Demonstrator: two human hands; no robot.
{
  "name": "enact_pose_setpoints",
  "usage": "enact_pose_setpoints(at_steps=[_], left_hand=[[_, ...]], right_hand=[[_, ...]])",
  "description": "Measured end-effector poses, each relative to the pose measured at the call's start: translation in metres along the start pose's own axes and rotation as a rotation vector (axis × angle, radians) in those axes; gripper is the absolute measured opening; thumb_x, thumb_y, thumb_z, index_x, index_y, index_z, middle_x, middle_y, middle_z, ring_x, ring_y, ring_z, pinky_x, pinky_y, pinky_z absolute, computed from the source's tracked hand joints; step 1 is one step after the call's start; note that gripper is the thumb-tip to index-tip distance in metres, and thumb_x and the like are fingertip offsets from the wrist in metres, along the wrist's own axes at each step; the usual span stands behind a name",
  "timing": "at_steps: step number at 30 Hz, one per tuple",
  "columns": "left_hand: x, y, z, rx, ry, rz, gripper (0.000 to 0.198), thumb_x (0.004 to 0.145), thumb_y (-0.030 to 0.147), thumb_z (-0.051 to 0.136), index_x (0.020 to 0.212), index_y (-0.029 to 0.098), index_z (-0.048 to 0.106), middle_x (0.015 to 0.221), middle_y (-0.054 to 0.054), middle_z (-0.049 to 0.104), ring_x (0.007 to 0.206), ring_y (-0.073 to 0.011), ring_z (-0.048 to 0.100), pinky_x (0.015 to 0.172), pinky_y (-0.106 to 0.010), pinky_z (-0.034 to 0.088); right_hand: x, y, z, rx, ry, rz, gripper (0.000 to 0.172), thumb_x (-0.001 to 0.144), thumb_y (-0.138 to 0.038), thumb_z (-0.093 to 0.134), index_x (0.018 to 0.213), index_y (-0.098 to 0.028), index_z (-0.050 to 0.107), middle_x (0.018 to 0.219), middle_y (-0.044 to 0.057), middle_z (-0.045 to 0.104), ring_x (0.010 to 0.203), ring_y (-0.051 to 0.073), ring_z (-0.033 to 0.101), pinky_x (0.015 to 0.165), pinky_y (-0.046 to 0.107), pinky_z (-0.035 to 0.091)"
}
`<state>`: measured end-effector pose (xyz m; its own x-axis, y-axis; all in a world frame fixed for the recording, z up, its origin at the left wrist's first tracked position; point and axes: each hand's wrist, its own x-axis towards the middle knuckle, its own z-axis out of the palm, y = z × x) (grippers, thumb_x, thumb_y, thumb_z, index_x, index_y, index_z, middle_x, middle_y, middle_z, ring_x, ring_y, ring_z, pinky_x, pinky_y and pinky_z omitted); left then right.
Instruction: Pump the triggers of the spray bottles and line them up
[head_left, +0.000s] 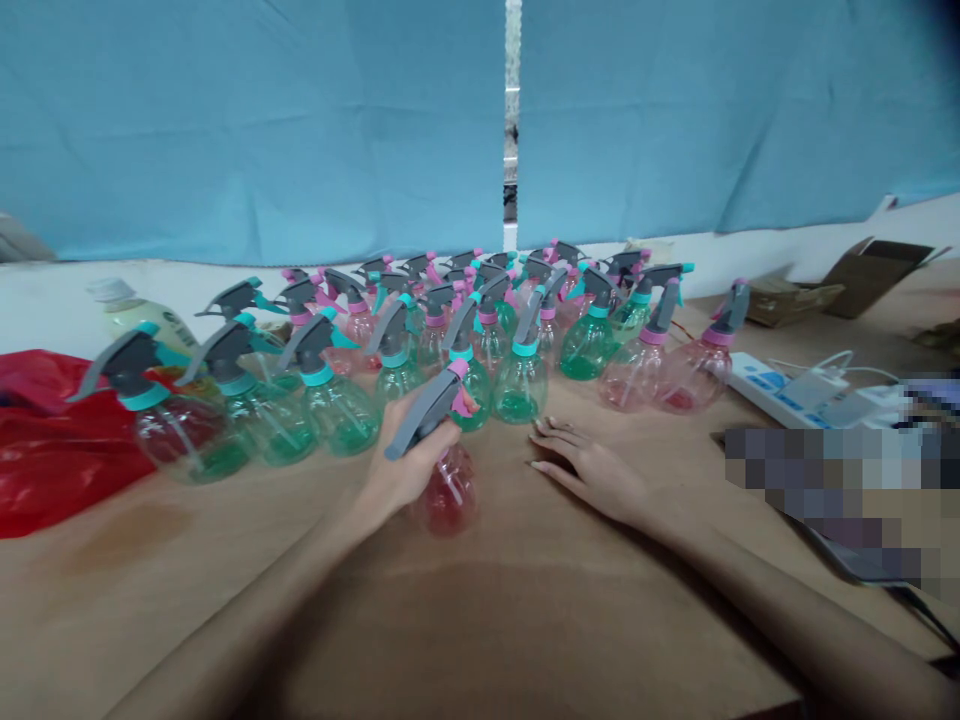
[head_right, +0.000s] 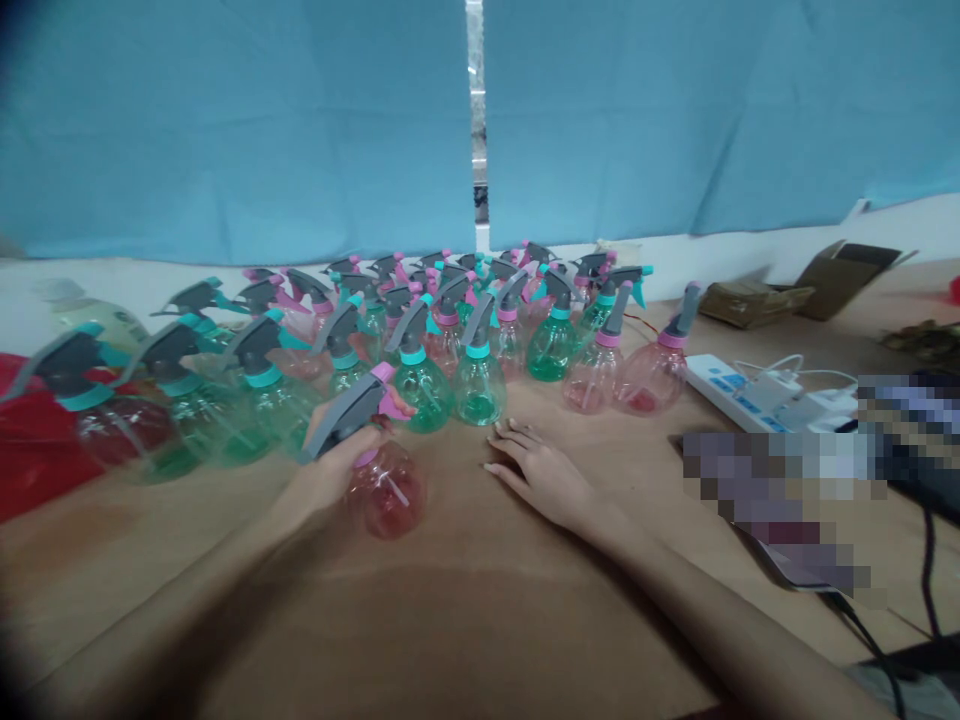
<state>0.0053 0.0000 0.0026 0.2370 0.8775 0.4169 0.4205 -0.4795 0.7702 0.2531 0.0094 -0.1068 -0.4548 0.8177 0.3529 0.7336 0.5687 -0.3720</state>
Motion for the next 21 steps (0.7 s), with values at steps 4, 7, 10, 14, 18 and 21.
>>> enact_pose_setpoints(at_steps=[4,7,10,14,18,21], left_hand=[[-0.0001,-0.0012,-0.0004,-0.010,0.001,0.001,0.014,0.069,0.020,0.052,0.080,0.021,0.060,0.071,0.001,0.058,0.063,-0.0148,0.050,0.054,-0.026,0.040],[-0.0002,-0.0029,-0.0004,-0.024,0.000,-0.004,0.009,0.069,0.020,0.052,0.075,0.020,0.058,0.072,0.000,0.058,0.063,-0.0141,0.052,0.055,-0.026,0.040],[-0.0008,-0.0029,0.0006,-0.071,-0.008,0.011,0.006,0.069,0.019,0.052,0.072,0.020,0.057,0.073,0.001,0.059,0.067,-0.0137,0.054,0.059,-0.026,0.041],[-0.0022,-0.0026,0.0024,-0.101,0.007,-0.014,0.004,0.070,0.019,0.053,0.069,0.021,0.056,0.066,0.004,0.054,0.059,-0.0119,0.050,0.055,-0.025,0.040],[-0.0010,-0.0023,0.0014,-0.066,0.007,0.005,0.006,0.070,0.020,0.052,0.072,0.021,0.057,0.069,0.002,0.056,0.061,-0.0138,0.051,0.057,-0.027,0.041],[0.0002,-0.0035,0.0006,-0.016,0.005,0.026,0.013,0.072,0.023,0.050,0.081,0.023,0.060,0.068,0.002,0.057,0.058,-0.0140,0.051,0.055,-0.027,0.041]], right_hand=[[0.0004,-0.0007,-0.0008,-0.020,-0.017,0.006,0.044,0.090,-0.046,0.041,0.126,-0.023,0.052,0.133,0.006,0.051,0.129,0.024,0.038,0.108,0.047,0.031],[0.0008,-0.0007,-0.0009,-0.050,-0.037,0.009,0.046,0.090,-0.046,0.039,0.126,-0.020,0.051,0.133,0.007,0.051,0.129,0.023,0.038,0.109,0.045,0.030],[0.0010,-0.0007,-0.0011,-0.056,-0.042,0.006,0.046,0.090,-0.047,0.038,0.126,-0.021,0.051,0.133,0.007,0.051,0.129,0.023,0.038,0.108,0.046,0.030],[0.0010,-0.0006,-0.0011,-0.056,-0.048,0.005,0.047,0.091,-0.047,0.038,0.126,-0.019,0.051,0.133,0.008,0.051,0.130,0.023,0.037,0.109,0.044,0.029],[0.0009,-0.0008,-0.0012,-0.043,-0.041,0.010,0.047,0.090,-0.047,0.040,0.126,-0.020,0.051,0.133,0.008,0.051,0.130,0.023,0.036,0.109,0.044,0.029],[0.0006,-0.0014,-0.0018,-0.028,-0.035,0.013,0.046,0.090,-0.047,0.040,0.126,-0.021,0.051,0.133,0.007,0.051,0.130,0.023,0.037,0.109,0.045,0.029]])
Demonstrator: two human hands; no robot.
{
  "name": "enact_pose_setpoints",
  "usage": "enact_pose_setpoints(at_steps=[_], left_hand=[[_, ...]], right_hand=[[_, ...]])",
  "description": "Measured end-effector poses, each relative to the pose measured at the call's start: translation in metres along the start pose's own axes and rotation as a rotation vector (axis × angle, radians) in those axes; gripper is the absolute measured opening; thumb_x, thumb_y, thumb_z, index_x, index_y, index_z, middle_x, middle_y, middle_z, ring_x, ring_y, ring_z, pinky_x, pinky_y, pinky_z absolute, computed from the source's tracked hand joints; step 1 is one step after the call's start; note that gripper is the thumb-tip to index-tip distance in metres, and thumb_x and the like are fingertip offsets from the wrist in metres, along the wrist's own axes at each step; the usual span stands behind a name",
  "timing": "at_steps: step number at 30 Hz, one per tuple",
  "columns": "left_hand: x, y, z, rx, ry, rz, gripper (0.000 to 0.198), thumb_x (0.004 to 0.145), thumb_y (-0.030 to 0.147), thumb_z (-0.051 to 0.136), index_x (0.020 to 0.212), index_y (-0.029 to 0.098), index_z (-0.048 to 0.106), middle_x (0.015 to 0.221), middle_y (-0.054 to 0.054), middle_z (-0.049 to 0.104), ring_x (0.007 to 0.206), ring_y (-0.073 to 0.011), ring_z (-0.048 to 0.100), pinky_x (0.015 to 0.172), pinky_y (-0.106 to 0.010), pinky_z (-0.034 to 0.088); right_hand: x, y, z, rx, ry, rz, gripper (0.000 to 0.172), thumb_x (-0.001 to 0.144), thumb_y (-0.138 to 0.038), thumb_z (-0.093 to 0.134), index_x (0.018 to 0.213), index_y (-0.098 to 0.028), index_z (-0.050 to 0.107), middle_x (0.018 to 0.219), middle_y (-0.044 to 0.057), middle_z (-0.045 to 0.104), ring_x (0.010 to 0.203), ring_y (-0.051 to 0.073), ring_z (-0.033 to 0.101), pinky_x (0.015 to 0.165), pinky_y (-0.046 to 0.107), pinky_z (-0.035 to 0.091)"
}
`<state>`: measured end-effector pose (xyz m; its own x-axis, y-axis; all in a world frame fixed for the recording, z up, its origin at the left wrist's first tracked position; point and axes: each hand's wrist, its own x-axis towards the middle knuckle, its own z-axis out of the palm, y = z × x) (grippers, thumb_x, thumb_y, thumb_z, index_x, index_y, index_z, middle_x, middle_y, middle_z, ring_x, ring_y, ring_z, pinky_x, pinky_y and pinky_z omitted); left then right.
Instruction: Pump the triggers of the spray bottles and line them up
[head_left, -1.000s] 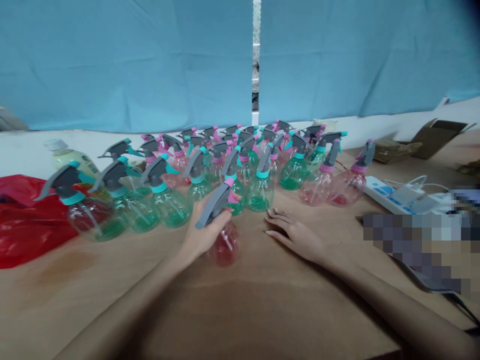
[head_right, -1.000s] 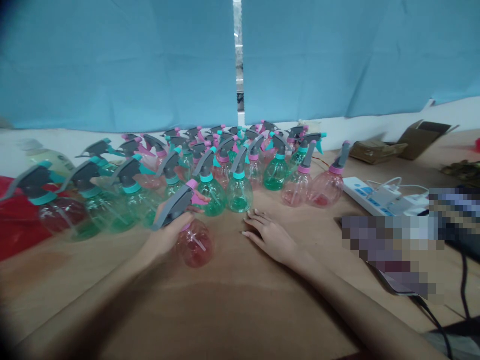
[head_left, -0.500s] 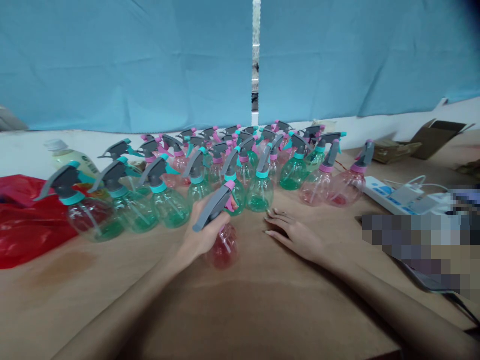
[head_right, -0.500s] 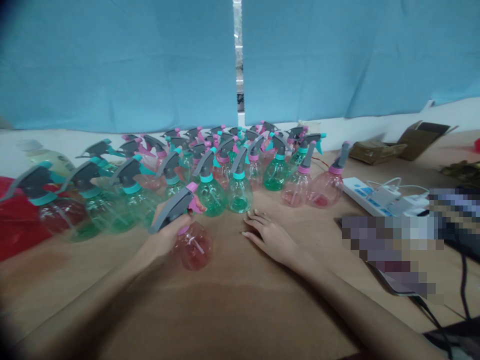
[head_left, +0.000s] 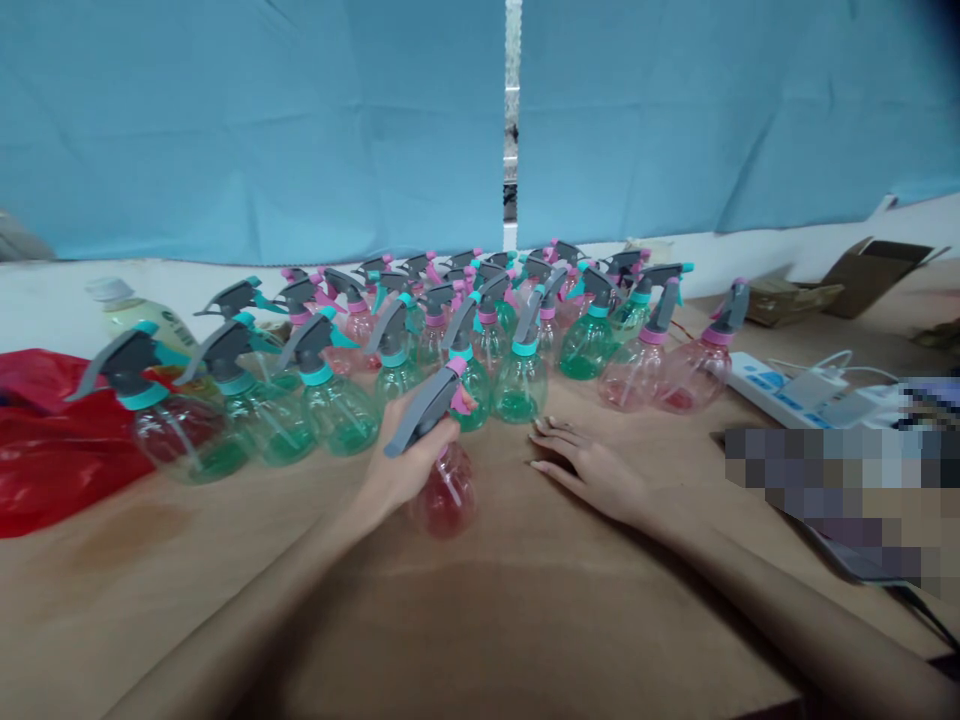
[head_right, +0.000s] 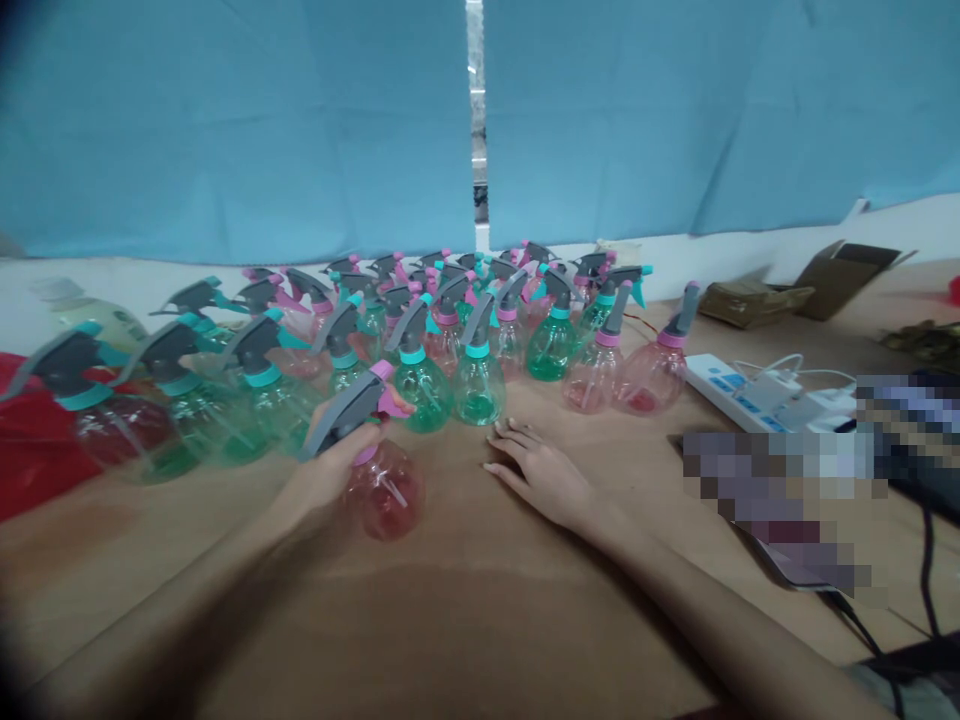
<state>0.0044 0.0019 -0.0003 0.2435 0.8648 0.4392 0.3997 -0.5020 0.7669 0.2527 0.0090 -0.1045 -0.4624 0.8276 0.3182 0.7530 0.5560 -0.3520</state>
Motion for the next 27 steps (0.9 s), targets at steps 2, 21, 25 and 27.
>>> enact_pose_setpoints(at_steps=[2,21,25,27], left_hand=[[-0.0004,-0.0018,0.0002,0.015,0.019,0.012,0.015,0.073,0.025,0.051,0.084,0.023,0.061,0.066,0.002,0.056,0.057,-0.0137,0.050,0.055,-0.027,0.042],[-0.0026,-0.0035,0.0025,-0.012,0.015,-0.024,0.025,0.077,0.026,0.055,0.101,0.024,0.062,0.064,0.003,0.054,0.058,-0.0133,0.053,0.062,-0.027,0.046],[-0.0024,-0.0021,0.0024,0.025,0.018,-0.019,0.026,0.077,0.025,0.054,0.102,0.025,0.062,0.061,0.004,0.052,0.059,-0.0140,0.054,0.059,-0.026,0.044],[-0.0025,-0.0020,0.0023,0.037,0.022,-0.012,0.027,0.077,0.024,0.053,0.103,0.025,0.062,0.060,0.004,0.051,0.060,-0.0146,0.054,0.058,-0.026,0.044]], right_hand=[[-0.0002,-0.0001,-0.0003,0.003,0.001,-0.001,0.046,0.090,-0.047,0.040,0.126,-0.020,0.051,0.133,0.007,0.051,0.129,0.023,0.038,0.108,0.046,0.030],[-0.0002,0.0029,0.0021,0.002,0.002,-0.009,0.045,0.090,-0.046,0.040,0.125,-0.022,0.052,0.133,0.007,0.051,0.129,0.024,0.038,0.108,0.047,0.030],[0.0000,0.0022,0.0016,-0.007,-0.005,-0.002,0.046,0.090,-0.046,0.040,0.126,-0.020,0.052,0.133,0.008,0.051,0.130,0.023,0.037,0.108,0.046,0.030],[0.0002,0.0024,0.0018,-0.006,-0.001,-0.007,0.045,0.090,-0.046,0.041,0.126,-0.021,0.052,0.133,0.007,0.051,0.129,0.024,0.038,0.108,0.047,0.030]])
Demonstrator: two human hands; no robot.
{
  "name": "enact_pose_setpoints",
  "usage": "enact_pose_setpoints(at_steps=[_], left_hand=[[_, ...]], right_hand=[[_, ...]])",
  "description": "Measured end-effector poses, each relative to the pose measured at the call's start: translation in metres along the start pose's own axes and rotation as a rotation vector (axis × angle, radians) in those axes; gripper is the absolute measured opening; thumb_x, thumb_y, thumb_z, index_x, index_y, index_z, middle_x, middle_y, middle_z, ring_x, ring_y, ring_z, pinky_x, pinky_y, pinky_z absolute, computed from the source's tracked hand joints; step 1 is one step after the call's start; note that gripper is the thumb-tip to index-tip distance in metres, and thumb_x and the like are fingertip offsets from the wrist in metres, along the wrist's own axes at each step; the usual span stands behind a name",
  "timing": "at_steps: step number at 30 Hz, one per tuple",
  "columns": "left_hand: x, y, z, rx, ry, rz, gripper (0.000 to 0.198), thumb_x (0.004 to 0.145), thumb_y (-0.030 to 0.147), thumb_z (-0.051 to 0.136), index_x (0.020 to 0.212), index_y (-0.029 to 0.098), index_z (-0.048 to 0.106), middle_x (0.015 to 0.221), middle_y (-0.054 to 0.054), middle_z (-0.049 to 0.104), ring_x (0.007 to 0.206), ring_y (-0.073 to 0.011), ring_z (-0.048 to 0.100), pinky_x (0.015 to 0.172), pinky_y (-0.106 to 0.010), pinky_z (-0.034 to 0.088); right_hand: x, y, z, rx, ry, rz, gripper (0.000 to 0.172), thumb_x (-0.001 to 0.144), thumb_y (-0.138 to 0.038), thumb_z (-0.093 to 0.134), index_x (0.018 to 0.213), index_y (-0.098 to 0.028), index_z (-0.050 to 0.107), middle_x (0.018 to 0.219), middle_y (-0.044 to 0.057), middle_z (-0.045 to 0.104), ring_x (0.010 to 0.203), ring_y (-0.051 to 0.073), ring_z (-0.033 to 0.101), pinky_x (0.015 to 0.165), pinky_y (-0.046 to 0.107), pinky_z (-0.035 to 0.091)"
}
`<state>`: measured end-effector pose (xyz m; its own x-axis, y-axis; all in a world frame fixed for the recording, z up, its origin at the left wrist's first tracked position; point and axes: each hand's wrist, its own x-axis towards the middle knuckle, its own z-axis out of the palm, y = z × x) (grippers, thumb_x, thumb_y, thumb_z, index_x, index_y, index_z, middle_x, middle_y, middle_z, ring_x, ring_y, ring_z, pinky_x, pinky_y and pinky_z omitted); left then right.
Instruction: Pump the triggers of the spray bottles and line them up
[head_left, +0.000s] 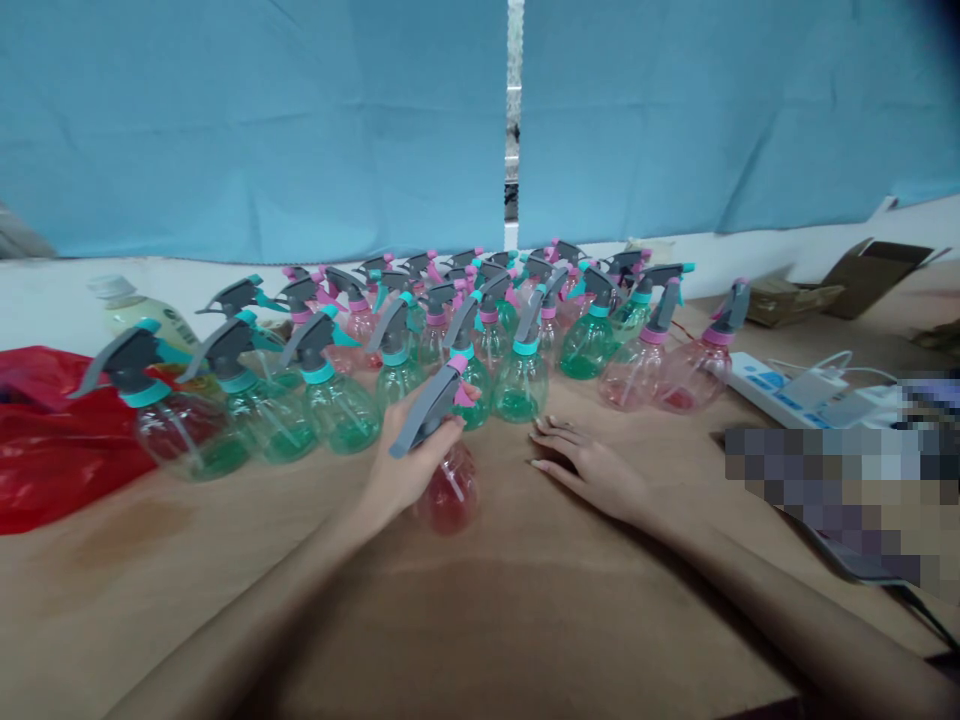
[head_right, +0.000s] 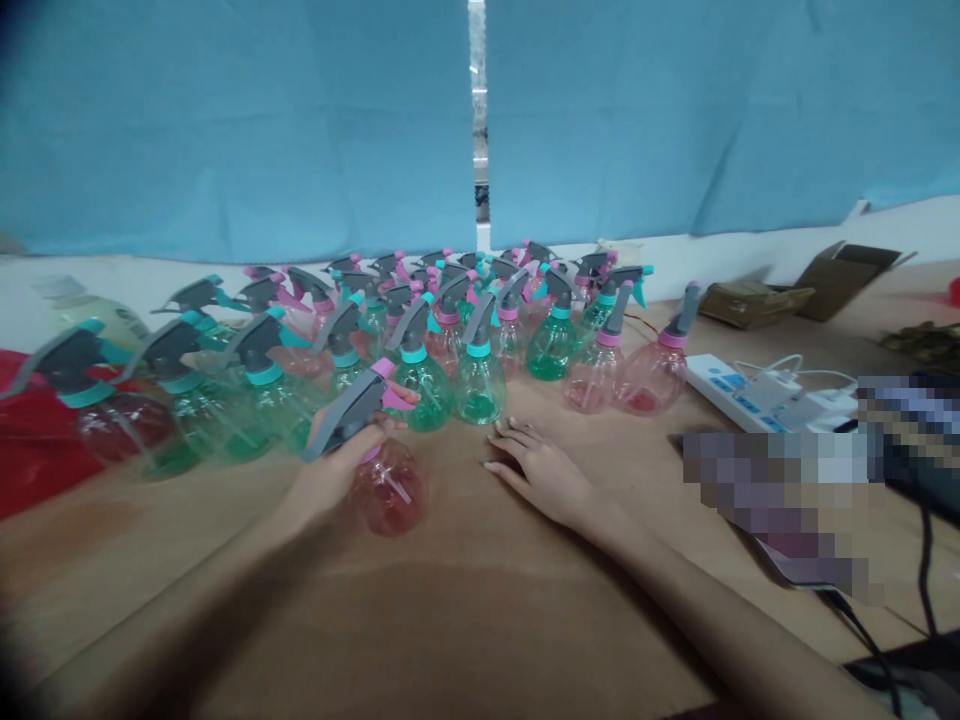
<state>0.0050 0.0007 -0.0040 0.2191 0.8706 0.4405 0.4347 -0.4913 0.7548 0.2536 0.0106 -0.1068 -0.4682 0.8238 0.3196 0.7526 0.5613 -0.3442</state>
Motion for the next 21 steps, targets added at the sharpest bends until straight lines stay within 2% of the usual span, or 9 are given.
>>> enact_pose_setpoints(at_steps=[7,15,21], left_hand=[[0.0003,0.0012,-0.0004,0.026,0.030,0.018,0.021,0.074,0.026,0.053,0.092,0.024,0.063,0.056,0.004,0.048,0.054,-0.0137,0.050,0.053,-0.025,0.041],[-0.0010,0.0009,-0.0004,0.025,0.004,-0.008,0.026,0.077,0.026,0.052,0.102,0.026,0.061,0.058,0.004,0.049,0.057,-0.0146,0.052,0.055,-0.026,0.043],[0.0002,0.0050,-0.0022,0.027,-0.005,-0.003,0.022,0.076,0.025,0.053,0.097,0.026,0.062,0.059,0.004,0.050,0.059,-0.0143,0.051,0.055,-0.026,0.041]], right_hand=[[-0.0002,0.0000,0.0002,-0.003,-0.005,0.002,0.047,0.090,-0.047,0.039,0.127,-0.020,0.050,0.132,0.008,0.052,0.130,0.023,0.037,0.108,0.046,0.030],[0.0003,0.0011,0.0010,0.000,-0.005,0.005,0.047,0.090,-0.048,0.039,0.126,-0.020,0.051,0.132,0.008,0.051,0.129,0.023,0.037,0.108,0.045,0.030],[0.0000,0.0004,0.0005,-0.006,-0.003,0.006,0.047,0.090,-0.047,0.039,0.126,-0.020,0.051,0.133,0.008,0.050,0.130,0.023,0.036,0.109,0.045,0.029]])
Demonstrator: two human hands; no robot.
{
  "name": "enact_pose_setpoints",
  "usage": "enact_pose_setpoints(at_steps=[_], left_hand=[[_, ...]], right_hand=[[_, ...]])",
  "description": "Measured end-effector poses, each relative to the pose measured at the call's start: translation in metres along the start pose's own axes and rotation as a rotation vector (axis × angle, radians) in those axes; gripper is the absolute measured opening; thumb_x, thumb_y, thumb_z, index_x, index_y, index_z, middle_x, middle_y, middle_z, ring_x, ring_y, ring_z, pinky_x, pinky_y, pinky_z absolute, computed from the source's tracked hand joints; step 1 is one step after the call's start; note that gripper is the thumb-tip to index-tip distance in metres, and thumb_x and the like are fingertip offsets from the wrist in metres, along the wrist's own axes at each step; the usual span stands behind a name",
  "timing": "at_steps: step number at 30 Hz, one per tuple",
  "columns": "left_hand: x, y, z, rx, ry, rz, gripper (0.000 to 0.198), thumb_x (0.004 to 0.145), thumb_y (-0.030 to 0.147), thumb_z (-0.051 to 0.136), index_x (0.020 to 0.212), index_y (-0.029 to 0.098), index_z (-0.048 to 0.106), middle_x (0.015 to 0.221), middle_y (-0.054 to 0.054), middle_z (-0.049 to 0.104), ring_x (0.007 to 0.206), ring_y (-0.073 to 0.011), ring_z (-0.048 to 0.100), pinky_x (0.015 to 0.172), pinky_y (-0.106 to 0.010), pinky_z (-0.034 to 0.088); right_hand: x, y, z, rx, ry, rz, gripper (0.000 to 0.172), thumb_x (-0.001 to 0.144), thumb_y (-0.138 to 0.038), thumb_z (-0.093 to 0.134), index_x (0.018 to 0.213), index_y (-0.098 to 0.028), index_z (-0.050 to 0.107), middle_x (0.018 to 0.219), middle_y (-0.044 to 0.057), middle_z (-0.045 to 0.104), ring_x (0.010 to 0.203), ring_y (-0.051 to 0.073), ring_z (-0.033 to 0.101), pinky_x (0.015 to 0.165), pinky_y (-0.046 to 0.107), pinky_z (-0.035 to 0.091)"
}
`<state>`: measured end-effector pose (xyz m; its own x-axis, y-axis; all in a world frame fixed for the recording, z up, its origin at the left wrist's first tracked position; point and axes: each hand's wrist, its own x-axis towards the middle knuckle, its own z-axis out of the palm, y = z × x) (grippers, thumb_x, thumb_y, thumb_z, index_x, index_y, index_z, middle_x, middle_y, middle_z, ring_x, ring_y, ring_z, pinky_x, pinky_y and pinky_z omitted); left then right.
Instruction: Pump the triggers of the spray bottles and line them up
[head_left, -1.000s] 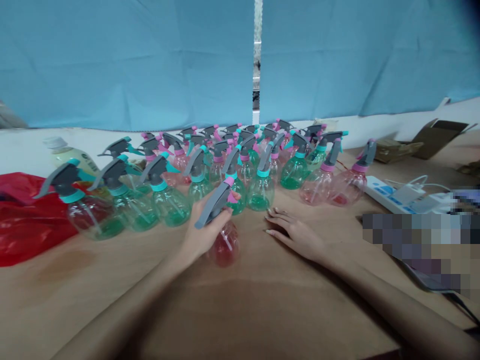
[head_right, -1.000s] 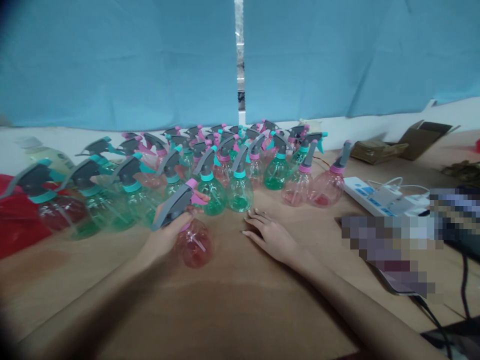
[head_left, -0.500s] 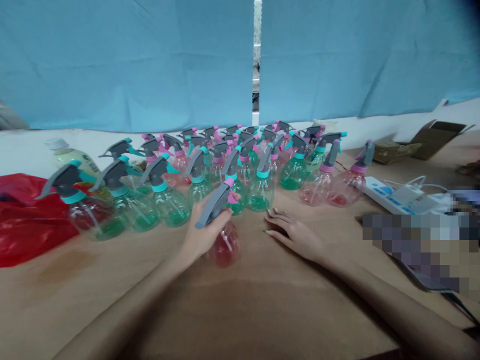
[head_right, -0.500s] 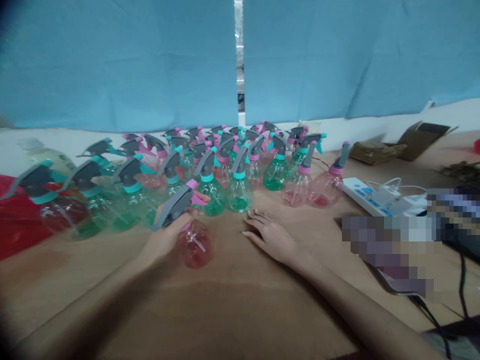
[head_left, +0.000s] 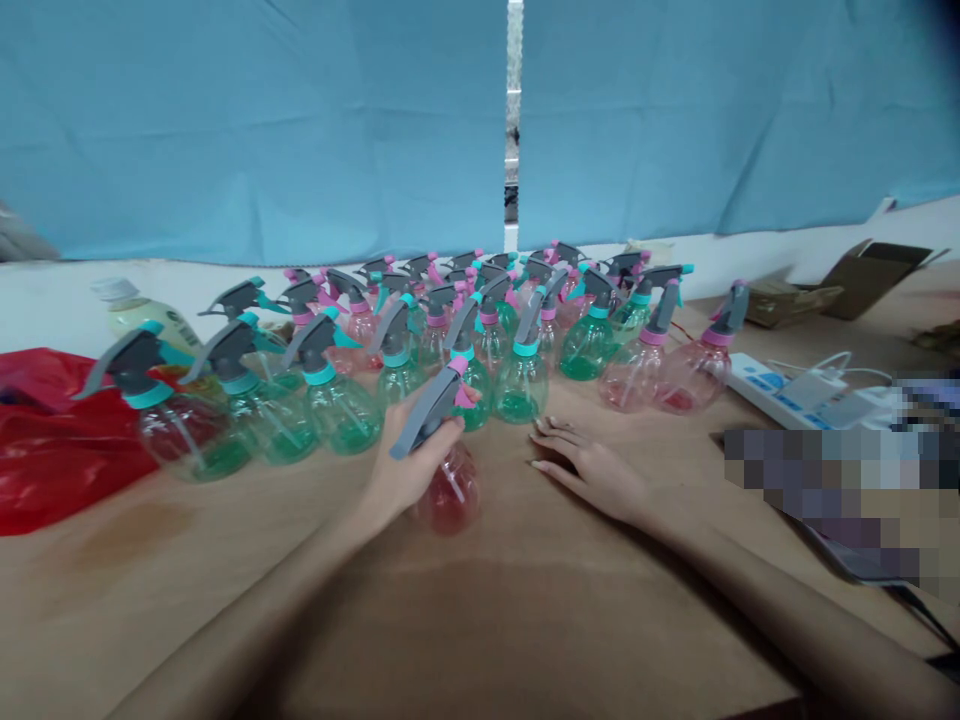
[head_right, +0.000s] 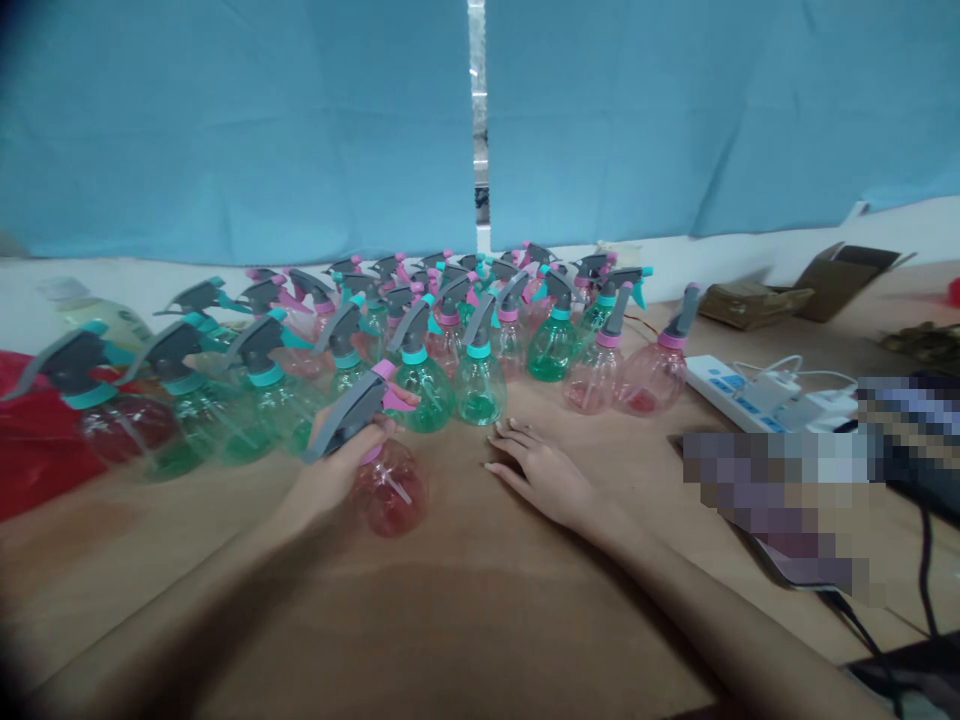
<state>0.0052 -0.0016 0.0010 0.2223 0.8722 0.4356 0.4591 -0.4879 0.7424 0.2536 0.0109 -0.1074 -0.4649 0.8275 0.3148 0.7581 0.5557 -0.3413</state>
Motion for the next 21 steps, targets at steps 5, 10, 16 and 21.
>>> enact_pose_setpoints(at_steps=[5,10,16,21], left_hand=[[0.0016,-0.0002,0.0000,-0.086,-0.019,-0.013,0.009,0.077,0.025,0.055,0.083,0.024,0.061,0.074,0.002,0.062,0.055,-0.0121,0.050,0.054,-0.026,0.041],[0.0016,-0.0050,0.0017,-0.139,-0.020,-0.044,0.007,0.077,0.025,0.055,0.080,0.023,0.061,0.069,0.002,0.060,0.053,-0.0137,0.053,0.055,-0.028,0.043],[0.0013,-0.0030,0.0006,-0.113,-0.010,-0.049,0.004,0.076,0.027,0.057,0.075,0.023,0.058,0.065,0.003,0.058,0.056,-0.0139,0.054,0.055,-0.028,0.043],[0.0006,0.0008,-0.0018,-0.078,-0.043,-0.048,0.007,0.076,0.029,0.056,0.074,0.023,0.060,0.061,0.002,0.057,0.050,-0.0129,0.050,0.049,-0.027,0.041]], right_hand=[[-0.0002,-0.0011,-0.0009,0.012,0.002,-0.002,0.046,0.090,-0.047,0.041,0.126,-0.020,0.051,0.133,0.008,0.050,0.130,0.024,0.037,0.108,0.047,0.030],[0.0000,-0.0005,-0.0004,0.044,0.014,-0.009,0.045,0.089,-0.046,0.043,0.127,-0.023,0.051,0.133,0.007,0.051,0.129,0.024,0.038,0.107,0.049,0.031],[0.0006,-0.0012,-0.0008,0.032,0.009,-0.002,0.046,0.089,-0.046,0.041,0.125,-0.020,0.053,0.132,0.008,0.052,0.129,0.023,0.038,0.109,0.045,0.030],[0.0003,-0.0034,-0.0035,0.019,-0.005,-0.004,0.046,0.090,-0.046,0.040,0.126,-0.018,0.052,0.134,0.009,0.050,0.130,0.023,0.036,0.109,0.045,0.029]])
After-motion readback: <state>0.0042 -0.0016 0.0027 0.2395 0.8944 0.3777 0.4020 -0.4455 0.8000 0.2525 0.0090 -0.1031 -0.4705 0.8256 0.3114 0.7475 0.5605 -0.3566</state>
